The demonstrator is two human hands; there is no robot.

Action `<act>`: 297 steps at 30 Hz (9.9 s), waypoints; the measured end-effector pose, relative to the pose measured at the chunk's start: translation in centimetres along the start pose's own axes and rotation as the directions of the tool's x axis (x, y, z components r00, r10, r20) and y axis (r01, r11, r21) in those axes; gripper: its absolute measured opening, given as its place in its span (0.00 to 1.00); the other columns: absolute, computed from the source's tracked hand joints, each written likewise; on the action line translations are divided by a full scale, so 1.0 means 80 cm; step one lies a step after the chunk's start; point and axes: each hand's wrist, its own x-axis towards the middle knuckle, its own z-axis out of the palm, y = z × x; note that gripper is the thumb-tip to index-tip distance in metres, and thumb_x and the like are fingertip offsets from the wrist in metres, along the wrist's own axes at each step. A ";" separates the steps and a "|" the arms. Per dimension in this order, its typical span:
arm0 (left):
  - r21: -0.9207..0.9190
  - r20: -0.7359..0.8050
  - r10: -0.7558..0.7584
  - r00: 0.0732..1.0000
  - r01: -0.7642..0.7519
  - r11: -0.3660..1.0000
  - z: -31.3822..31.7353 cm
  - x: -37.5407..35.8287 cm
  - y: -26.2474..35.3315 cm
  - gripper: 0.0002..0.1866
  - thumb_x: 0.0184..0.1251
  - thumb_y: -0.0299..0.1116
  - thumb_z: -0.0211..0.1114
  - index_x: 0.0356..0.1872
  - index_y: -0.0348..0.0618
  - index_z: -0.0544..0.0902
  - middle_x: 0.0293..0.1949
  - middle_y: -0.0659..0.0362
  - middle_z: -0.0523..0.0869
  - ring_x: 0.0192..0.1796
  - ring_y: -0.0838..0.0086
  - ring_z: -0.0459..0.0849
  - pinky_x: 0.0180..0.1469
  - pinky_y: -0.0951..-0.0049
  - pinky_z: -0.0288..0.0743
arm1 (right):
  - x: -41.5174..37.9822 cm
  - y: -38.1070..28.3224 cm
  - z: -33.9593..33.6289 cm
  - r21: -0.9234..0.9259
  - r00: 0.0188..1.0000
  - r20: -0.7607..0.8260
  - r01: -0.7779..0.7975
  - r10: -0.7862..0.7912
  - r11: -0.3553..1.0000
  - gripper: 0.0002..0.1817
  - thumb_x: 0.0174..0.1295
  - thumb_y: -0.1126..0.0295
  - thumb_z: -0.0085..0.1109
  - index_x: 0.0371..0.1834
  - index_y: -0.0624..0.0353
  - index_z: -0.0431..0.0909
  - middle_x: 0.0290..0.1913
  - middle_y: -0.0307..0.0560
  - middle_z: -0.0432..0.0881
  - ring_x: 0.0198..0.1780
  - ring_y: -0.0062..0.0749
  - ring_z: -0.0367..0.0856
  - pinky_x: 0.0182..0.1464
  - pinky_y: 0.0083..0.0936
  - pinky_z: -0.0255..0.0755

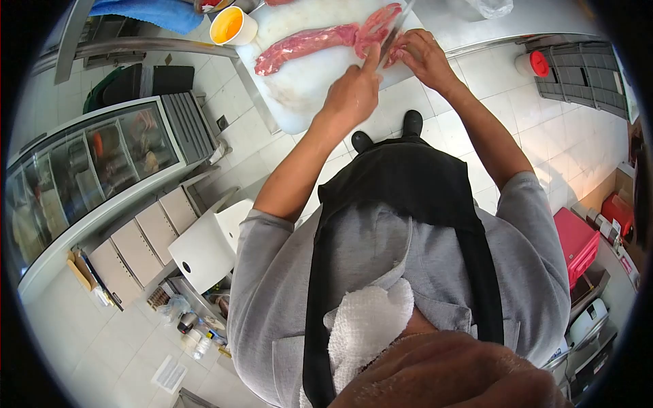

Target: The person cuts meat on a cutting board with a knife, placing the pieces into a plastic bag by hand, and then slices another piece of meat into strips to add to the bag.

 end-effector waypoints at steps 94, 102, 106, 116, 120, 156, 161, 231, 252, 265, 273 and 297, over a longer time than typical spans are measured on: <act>-0.122 -0.454 -0.284 0.845 0.256 0.959 -0.115 -0.222 -0.050 0.17 0.60 0.30 0.75 0.40 0.38 0.73 0.32 0.51 0.82 0.33 0.67 0.79 0.41 0.69 0.75 | 0.066 0.011 0.053 -0.389 0.983 0.157 0.149 -0.094 0.909 0.55 0.50 0.36 0.71 0.77 0.55 0.60 0.73 0.62 0.63 0.74 0.60 0.60 0.74 0.52 0.54; -0.298 -0.416 -0.405 0.814 0.299 0.906 -0.073 -0.225 -0.064 0.18 0.61 0.31 0.76 0.39 0.38 0.73 0.30 0.56 0.81 0.33 0.74 0.76 0.39 0.73 0.75 | 0.044 -0.022 0.057 -0.270 0.946 0.263 0.262 -0.190 0.927 0.37 0.55 0.40 0.69 0.62 0.51 0.77 0.55 0.53 0.76 0.61 0.54 0.71 0.67 0.51 0.62; -0.316 -0.419 -0.444 0.792 0.331 0.889 -0.067 -0.224 -0.070 0.18 0.61 0.30 0.76 0.40 0.38 0.73 0.31 0.55 0.82 0.34 0.75 0.78 0.39 0.74 0.76 | 0.042 -0.015 0.067 -0.331 0.938 0.312 0.256 -0.151 0.908 0.27 0.60 0.47 0.66 0.56 0.52 0.80 0.48 0.49 0.78 0.56 0.51 0.76 0.58 0.50 0.70; -0.388 -0.447 -0.463 0.765 0.301 0.871 -0.054 -0.229 -0.080 0.16 0.62 0.29 0.75 0.40 0.37 0.73 0.32 0.56 0.82 0.35 0.77 0.79 0.39 0.76 0.75 | 0.103 -0.033 -0.005 0.112 0.807 0.384 -0.523 0.448 0.845 0.11 0.66 0.64 0.60 0.47 0.56 0.82 0.47 0.50 0.86 0.37 0.37 0.87 0.34 0.35 0.81; -0.404 -0.418 -0.513 0.750 0.353 0.844 -0.062 -0.229 -0.063 0.17 0.61 0.29 0.75 0.40 0.37 0.72 0.33 0.53 0.84 0.35 0.71 0.82 0.41 0.71 0.78 | 0.143 0.014 -0.079 0.871 0.835 0.331 -0.449 0.439 0.197 0.14 0.70 0.60 0.56 0.49 0.57 0.82 0.36 0.36 0.79 0.23 0.18 0.73 0.23 0.23 0.73; -0.837 -0.163 -0.568 0.807 0.192 0.513 -0.022 -0.197 -0.068 0.18 0.76 0.38 0.60 0.58 0.37 0.76 0.29 0.61 0.80 0.22 0.82 0.77 0.22 0.79 0.69 | 0.100 -0.053 0.098 -0.215 0.871 0.424 0.363 -0.248 0.907 0.30 0.63 0.76 0.53 0.72 0.56 0.68 0.64 0.55 0.77 0.65 0.52 0.72 0.67 0.45 0.66; -0.870 -0.114 -0.534 0.838 0.175 0.460 -0.020 -0.208 -0.077 0.18 0.77 0.38 0.60 0.60 0.37 0.76 0.30 0.61 0.80 0.22 0.82 0.77 0.22 0.79 0.69 | 0.027 -0.024 0.088 -0.361 0.901 0.393 0.336 -0.185 0.870 0.33 0.74 0.58 0.49 0.80 0.55 0.55 0.79 0.55 0.57 0.78 0.50 0.57 0.76 0.51 0.50; -0.854 -0.077 -0.609 0.790 0.263 0.449 0.045 -0.116 -0.049 0.30 0.76 0.38 0.61 0.76 0.54 0.67 0.22 0.65 0.74 0.17 0.81 0.71 0.18 0.75 0.68 | 0.078 -0.003 0.133 -0.214 0.881 0.413 0.340 -0.231 0.916 0.35 0.78 0.45 0.33 0.83 0.50 0.48 0.84 0.45 0.47 0.84 0.43 0.43 0.80 0.50 0.38; -0.873 0.134 -0.532 0.836 0.354 0.336 0.041 -0.256 0.000 0.28 0.76 0.34 0.58 0.75 0.55 0.69 0.24 0.64 0.74 0.17 0.83 0.71 0.18 0.79 0.67 | 0.093 0.004 0.138 -0.183 0.866 0.477 0.261 -0.147 0.948 0.37 0.78 0.44 0.33 0.82 0.54 0.48 0.83 0.51 0.47 0.83 0.47 0.43 0.80 0.50 0.39; -0.828 -0.014 -0.688 0.725 0.378 0.415 0.027 -0.184 -0.024 0.28 0.75 0.39 0.62 0.74 0.51 0.71 0.25 0.65 0.73 0.22 0.83 0.69 0.24 0.78 0.71 | 0.096 0.003 0.150 -0.179 0.860 0.430 0.380 -0.275 0.907 0.35 0.79 0.45 0.30 0.83 0.50 0.47 0.84 0.46 0.46 0.84 0.41 0.43 0.81 0.45 0.38; -0.811 -0.045 -0.611 0.791 0.328 0.485 0.027 -0.094 -0.066 0.30 0.75 0.41 0.60 0.76 0.52 0.67 0.22 0.61 0.77 0.18 0.77 0.73 0.19 0.72 0.71 | 0.101 -0.001 0.148 -0.177 0.855 0.448 0.371 -0.261 0.912 0.37 0.77 0.43 0.34 0.83 0.51 0.48 0.84 0.49 0.47 0.83 0.47 0.43 0.80 0.51 0.37; -0.863 -0.060 -0.695 0.717 0.312 0.396 0.043 -0.284 -0.005 0.28 0.76 0.36 0.59 0.75 0.56 0.69 0.25 0.65 0.75 0.17 0.84 0.70 0.17 0.79 0.66 | 0.138 -0.014 0.106 0.114 0.774 0.583 0.223 -0.247 0.968 0.32 0.63 0.53 0.61 0.69 0.53 0.74 0.54 0.59 0.80 0.54 0.50 0.80 0.57 0.33 0.74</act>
